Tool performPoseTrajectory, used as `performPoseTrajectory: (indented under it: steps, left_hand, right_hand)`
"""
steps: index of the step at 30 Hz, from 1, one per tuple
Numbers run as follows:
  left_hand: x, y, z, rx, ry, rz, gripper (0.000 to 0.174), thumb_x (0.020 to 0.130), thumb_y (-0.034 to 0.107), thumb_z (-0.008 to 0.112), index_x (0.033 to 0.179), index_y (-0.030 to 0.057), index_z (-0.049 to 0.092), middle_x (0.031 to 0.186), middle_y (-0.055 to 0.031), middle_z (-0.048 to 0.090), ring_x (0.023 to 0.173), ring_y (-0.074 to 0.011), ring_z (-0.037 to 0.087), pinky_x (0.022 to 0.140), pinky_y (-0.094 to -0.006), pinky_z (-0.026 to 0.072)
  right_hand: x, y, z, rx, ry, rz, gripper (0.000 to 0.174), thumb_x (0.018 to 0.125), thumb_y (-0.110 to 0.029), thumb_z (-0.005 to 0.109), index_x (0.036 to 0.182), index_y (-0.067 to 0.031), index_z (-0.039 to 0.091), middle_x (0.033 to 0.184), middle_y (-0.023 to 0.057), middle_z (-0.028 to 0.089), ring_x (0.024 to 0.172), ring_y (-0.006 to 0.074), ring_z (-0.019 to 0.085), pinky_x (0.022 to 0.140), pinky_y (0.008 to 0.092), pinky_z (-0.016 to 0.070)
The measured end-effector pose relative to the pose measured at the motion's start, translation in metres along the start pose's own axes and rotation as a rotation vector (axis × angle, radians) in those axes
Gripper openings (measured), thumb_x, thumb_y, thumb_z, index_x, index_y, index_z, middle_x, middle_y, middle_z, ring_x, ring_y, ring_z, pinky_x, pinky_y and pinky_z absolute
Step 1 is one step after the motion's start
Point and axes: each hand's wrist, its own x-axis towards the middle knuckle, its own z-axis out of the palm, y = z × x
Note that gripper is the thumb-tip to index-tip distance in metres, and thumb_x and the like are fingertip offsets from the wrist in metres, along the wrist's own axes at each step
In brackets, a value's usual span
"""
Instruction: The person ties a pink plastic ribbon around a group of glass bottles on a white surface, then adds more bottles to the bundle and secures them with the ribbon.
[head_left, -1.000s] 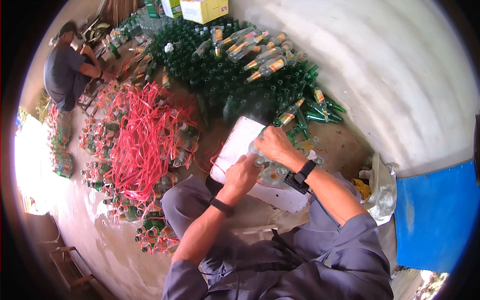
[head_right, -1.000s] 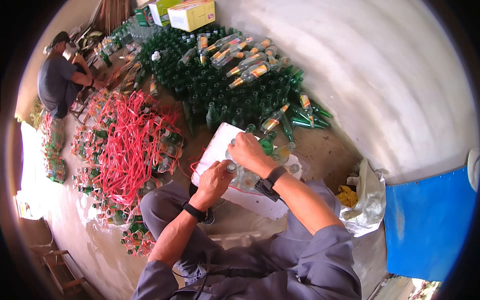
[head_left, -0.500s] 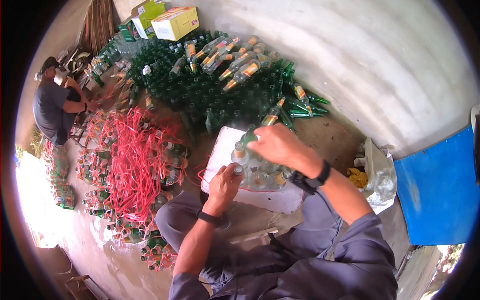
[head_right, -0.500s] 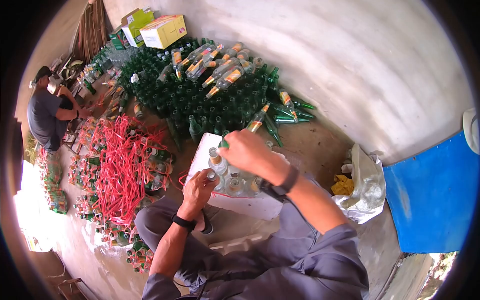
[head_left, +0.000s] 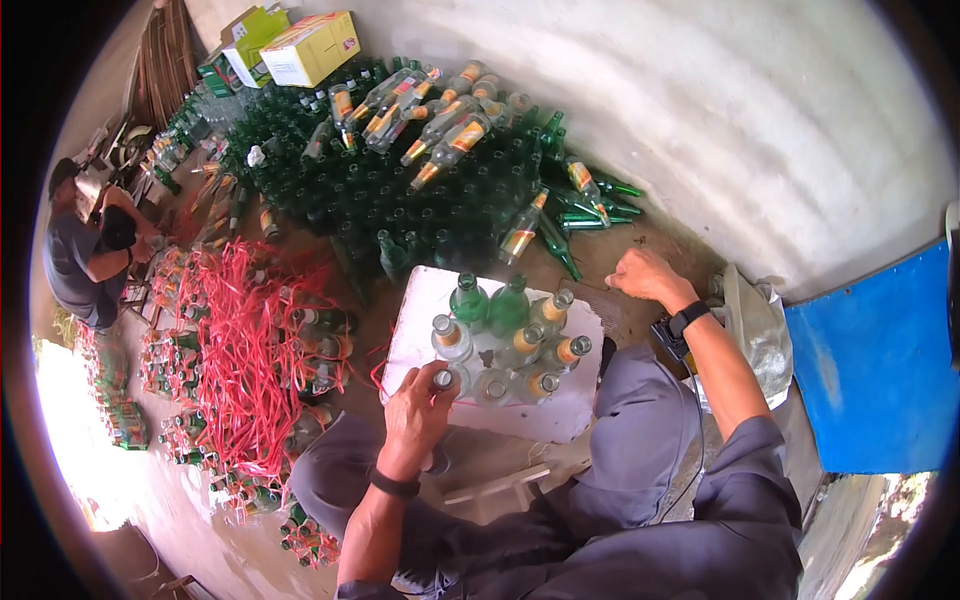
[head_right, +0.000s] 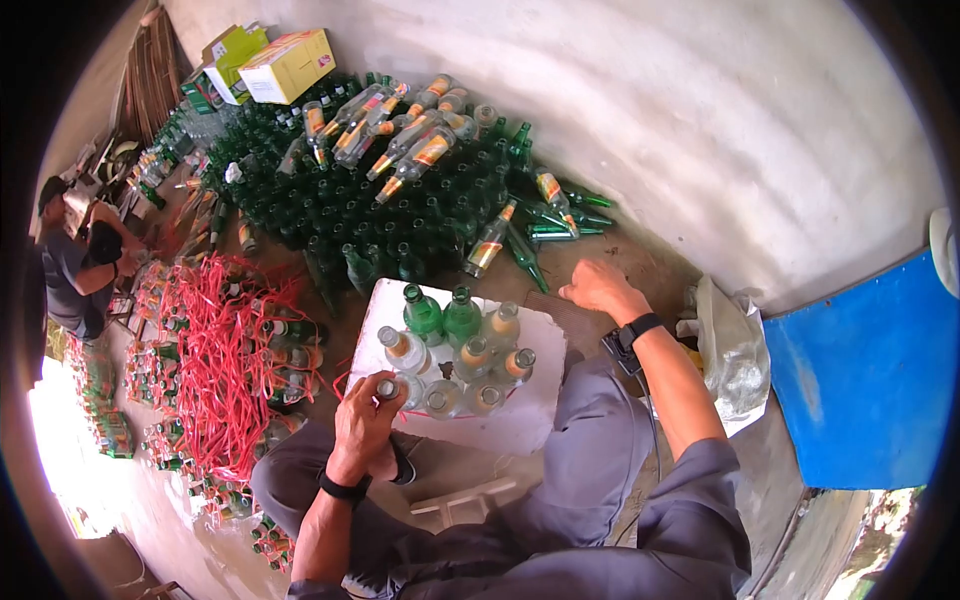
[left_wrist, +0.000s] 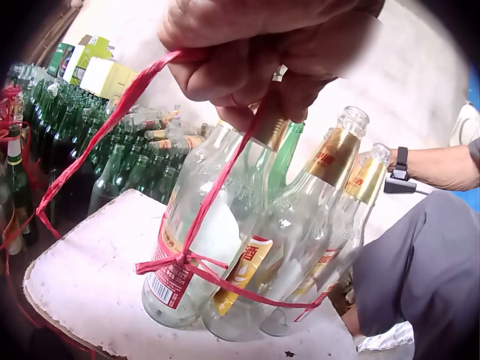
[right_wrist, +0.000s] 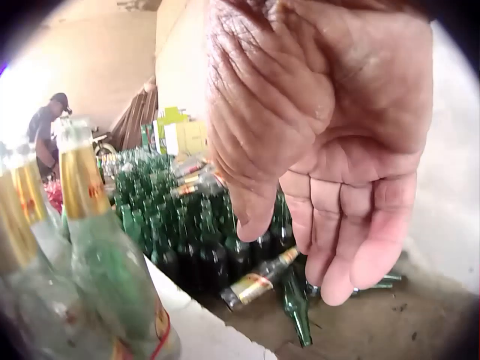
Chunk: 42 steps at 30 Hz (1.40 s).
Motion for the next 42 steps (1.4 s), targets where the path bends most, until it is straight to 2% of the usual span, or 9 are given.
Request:
performPoseTrajectory:
  steps: [5,7,23,25,28,32,34,37,42]
  left_hand:
    - [0.001,0.002,-0.001,-0.006,-0.034,-0.042,0.033,0.084,0.019,0.071,0.115,0.0099,0.065,0.087,-0.0099,0.064,0.073,-0.0269,0.066,0.065,-0.0402,0.0514]
    - [0.003,0.003,-0.002,0.006,-0.047,-0.055,0.033,0.084,0.019,0.071,0.115,0.0102,0.065,0.088,-0.0102,0.064,0.073,-0.0276,0.066,0.065,-0.0408,0.0516]
    - [0.012,0.013,-0.008,0.0,-0.151,-0.143,0.039,0.08,0.003,0.071,0.118,0.0063,0.061,0.092,-0.0151,0.063,0.068,-0.0336,0.064,0.058,-0.0416,0.0513]
    - [0.013,0.011,-0.005,0.002,-0.142,-0.121,0.039,0.081,0.004,0.071,0.118,0.0065,0.061,0.093,-0.0153,0.063,0.07,-0.0344,0.065,0.059,-0.0413,0.0521]
    - [0.015,0.013,-0.005,-0.005,-0.147,-0.116,0.039,0.081,0.005,0.073,0.118,0.0067,0.061,0.096,-0.0159,0.064,0.076,-0.0362,0.067,0.061,-0.0409,0.0539]
    - [0.018,0.018,-0.006,-0.012,-0.139,-0.219,0.05,0.068,0.002,0.079,0.115,0.0056,0.063,0.089,-0.0148,0.063,0.077,-0.035,0.064,0.066,-0.0418,0.0507]
    - [0.023,0.021,-0.011,0.047,-0.189,-0.182,0.03,0.089,0.006,0.07,0.118,0.0063,0.065,0.103,-0.0184,0.069,0.09,-0.0358,0.07,0.072,-0.0404,0.0562]
    - [0.026,0.023,-0.008,0.019,-0.167,-0.2,0.034,0.083,0.001,0.073,0.116,0.0052,0.065,0.101,-0.0176,0.069,0.087,-0.0374,0.069,0.071,-0.0398,0.0558]
    - [0.029,0.023,-0.007,0.031,-0.176,-0.187,0.037,0.08,-0.002,0.073,0.115,0.0051,0.065,0.1,-0.0169,0.069,0.085,-0.038,0.068,0.07,-0.0411,0.0553]
  right_hand:
    - [0.041,0.028,0.03,0.031,-0.141,0.029,0.037,0.084,-0.032,0.068,0.076,0.0046,0.068,0.076,0.0218,0.068,0.076,0.0352,0.069,0.072,0.0439,0.0554]
    - [0.057,0.037,0.039,0.248,-0.189,0.078,0.032,0.087,-0.028,0.068,0.072,0.0007,0.067,0.068,0.0115,0.066,0.059,0.0199,0.065,0.055,0.0334,0.0541]
    - [0.191,0.066,0.153,0.441,-0.323,0.147,0.031,0.091,-0.028,0.065,0.082,0.0019,0.062,0.077,0.0104,0.065,0.072,0.0193,0.066,0.062,0.0331,0.0596]
    - [0.207,0.072,0.172,0.474,-0.277,0.174,0.036,0.088,-0.025,0.067,0.104,0.0073,0.064,0.1,0.0187,0.065,0.089,0.0278,0.068,0.069,0.037,0.062]
    - [0.228,0.078,0.193,0.514,-0.301,0.196,0.047,0.087,-0.025,0.068,0.119,0.0074,0.058,0.114,0.0194,0.063,0.099,0.0295,0.066,0.071,0.0365,0.0618]
    - [0.244,0.075,0.201,0.563,-0.288,0.201,0.064,0.086,-0.026,0.068,0.137,0.0062,0.046,0.132,0.0201,0.056,0.113,0.0315,0.061,0.075,0.0368,0.0615]
    - [0.255,0.078,0.215,0.562,-0.218,0.201,0.082,0.087,-0.026,0.068,0.151,0.0029,0.026,0.15,0.0193,0.04,0.126,0.0322,0.052,0.079,0.0376,0.0612]
    - [0.269,0.082,0.226,0.594,-0.28,0.254,0.092,0.083,-0.03,0.071,0.154,-0.002,0.02,0.157,0.0125,0.027,0.134,0.0289,0.043,0.082,0.0359,0.06]
    - [0.267,0.084,0.234,0.65,-0.282,0.328,0.091,0.084,-0.028,0.072,0.154,-0.0021,0.021,0.147,0.0146,0.036,0.119,0.0311,0.054,0.081,0.0409,0.06]
